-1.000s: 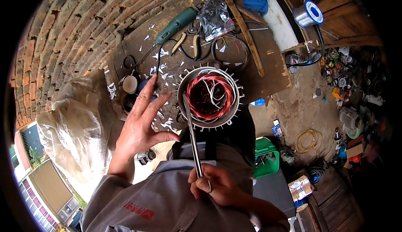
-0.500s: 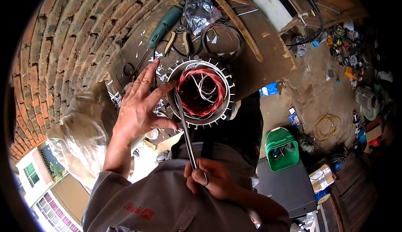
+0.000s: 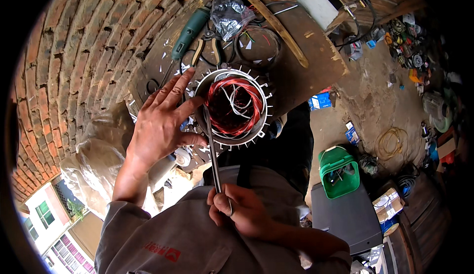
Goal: The person uses long metal tweezers to adjust and arrange red and white wires inside a circular motor stator. They carefully manipulate the wire ends within the stator slots, occasionally using their fingers to hold the assembly steady.
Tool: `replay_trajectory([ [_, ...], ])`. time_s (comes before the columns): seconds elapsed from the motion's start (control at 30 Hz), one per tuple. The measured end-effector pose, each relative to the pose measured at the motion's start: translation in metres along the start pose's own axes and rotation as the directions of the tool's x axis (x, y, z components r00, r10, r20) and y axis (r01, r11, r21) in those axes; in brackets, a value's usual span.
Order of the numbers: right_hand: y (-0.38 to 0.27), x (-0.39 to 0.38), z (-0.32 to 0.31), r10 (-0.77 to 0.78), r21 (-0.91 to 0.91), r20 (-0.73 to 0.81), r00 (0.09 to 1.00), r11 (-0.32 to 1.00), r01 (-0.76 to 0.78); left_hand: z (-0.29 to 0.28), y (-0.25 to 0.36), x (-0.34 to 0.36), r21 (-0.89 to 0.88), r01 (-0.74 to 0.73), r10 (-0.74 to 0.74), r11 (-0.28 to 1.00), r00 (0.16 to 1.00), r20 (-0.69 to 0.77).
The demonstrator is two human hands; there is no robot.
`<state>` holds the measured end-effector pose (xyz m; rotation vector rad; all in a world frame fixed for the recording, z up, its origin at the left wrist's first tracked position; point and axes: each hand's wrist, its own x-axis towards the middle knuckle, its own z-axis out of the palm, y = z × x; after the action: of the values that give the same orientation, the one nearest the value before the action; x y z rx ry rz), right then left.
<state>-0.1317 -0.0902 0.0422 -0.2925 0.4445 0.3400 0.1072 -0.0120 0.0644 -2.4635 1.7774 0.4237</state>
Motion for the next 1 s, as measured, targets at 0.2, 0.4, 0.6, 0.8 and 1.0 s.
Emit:
replay_trajectory([
  [0.2,0.013,0.007,0.009,-0.07,-0.05,-0.01,0.998,0.996,0.069,-0.001,0.002,-0.003,0.01,-0.019,0.019,1.0,1.0,-0.004],
  [0.4,0.013,0.014,0.029,-0.039,-0.102,-0.074,0.996,0.994,0.031,0.001,0.007,-0.005,0.009,-0.02,0.021,1.0,1.0,-0.019],
  [0.6,0.018,0.025,0.043,-0.145,-0.111,-0.04,0.989,0.984,0.14,0.005,0.008,-0.007,-0.011,-0.058,0.057,0.998,0.996,-0.074],
  [0.8,0.022,0.037,0.051,-0.229,-0.113,-0.039,0.973,0.968,0.224,0.009,0.012,-0.009,-0.083,-0.033,0.025,0.996,0.996,-0.088],
  [1.0,0.029,0.053,0.059,-0.245,-0.09,-0.042,0.969,0.967,0.24,0.017,0.003,-0.014,-0.19,-0.024,0.004,0.981,0.994,-0.109],
])
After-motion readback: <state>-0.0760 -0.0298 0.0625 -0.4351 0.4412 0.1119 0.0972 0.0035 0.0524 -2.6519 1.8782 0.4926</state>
